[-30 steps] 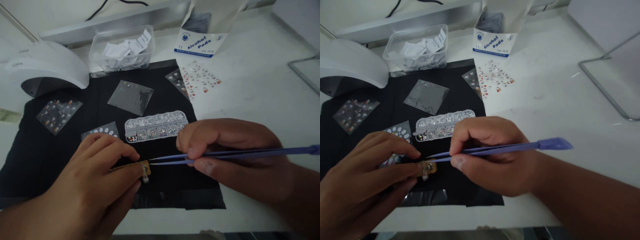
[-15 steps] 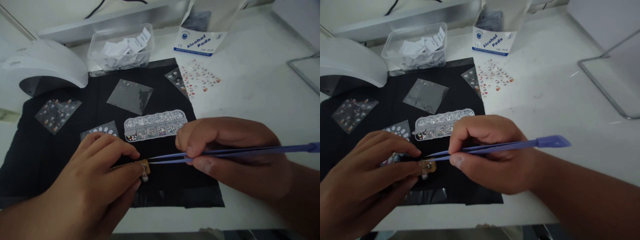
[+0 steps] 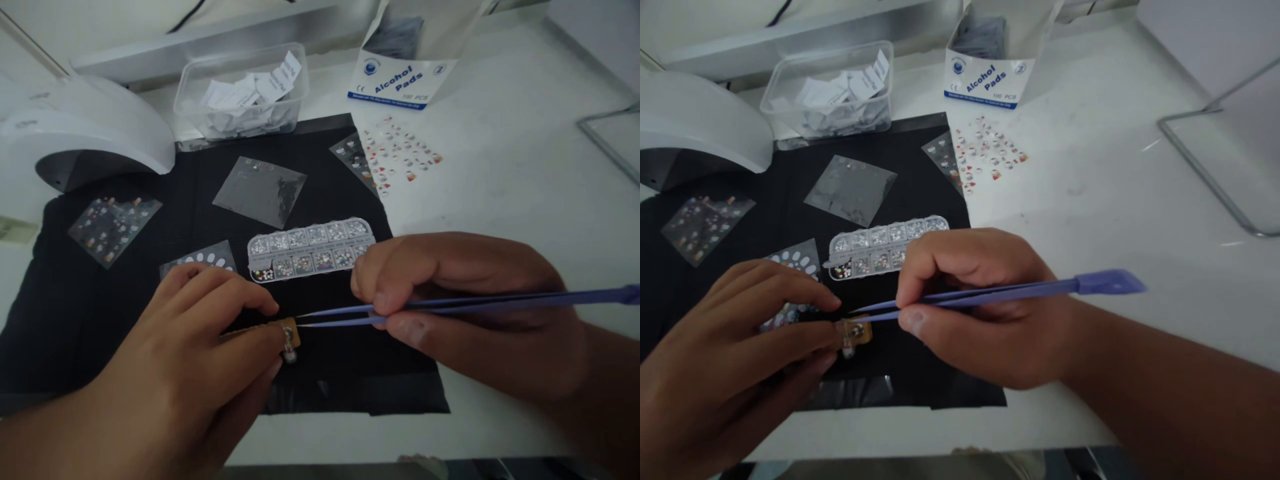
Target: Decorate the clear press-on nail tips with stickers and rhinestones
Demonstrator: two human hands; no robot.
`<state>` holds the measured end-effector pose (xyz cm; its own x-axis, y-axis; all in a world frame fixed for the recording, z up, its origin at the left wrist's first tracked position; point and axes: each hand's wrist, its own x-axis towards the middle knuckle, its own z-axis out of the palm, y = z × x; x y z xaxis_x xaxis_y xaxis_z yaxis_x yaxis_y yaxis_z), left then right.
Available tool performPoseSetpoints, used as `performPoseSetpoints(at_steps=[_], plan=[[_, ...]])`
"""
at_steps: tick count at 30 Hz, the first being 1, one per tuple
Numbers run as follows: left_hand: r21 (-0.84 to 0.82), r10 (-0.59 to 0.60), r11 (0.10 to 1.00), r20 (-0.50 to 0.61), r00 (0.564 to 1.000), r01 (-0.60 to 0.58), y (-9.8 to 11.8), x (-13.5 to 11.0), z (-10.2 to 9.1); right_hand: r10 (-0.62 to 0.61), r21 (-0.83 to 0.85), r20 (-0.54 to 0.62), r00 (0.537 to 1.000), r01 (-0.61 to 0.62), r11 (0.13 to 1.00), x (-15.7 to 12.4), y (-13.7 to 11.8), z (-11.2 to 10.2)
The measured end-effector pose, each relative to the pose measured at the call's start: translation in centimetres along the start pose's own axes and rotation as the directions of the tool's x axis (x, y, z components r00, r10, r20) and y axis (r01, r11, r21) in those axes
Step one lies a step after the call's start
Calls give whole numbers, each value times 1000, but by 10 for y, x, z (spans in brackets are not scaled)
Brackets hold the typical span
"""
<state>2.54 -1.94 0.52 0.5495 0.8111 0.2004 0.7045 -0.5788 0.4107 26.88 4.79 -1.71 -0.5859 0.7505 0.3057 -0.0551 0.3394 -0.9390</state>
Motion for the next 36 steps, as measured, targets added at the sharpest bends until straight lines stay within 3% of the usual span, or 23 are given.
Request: performPoseSetpoints(at_steps=[13,19,25,36], plan=[[9,4,1000,20,1000,-4,1,-1,-1,-17,2,-1,1000,17,1000,-1,1,0],[-67,-41,997,-22,999,40,0,-2,-3,1,-6,1,1000,-1,1000,0,1,-2],[-206,-112,972,12,994,112,-1,-1,-5,-4,5,-15,1000,4,1000,1,1,-1],[-102,-62,993,-1,998,62,-1,-2,-1,-3,-1,10,1000,3,1000,-1,1,-2]])
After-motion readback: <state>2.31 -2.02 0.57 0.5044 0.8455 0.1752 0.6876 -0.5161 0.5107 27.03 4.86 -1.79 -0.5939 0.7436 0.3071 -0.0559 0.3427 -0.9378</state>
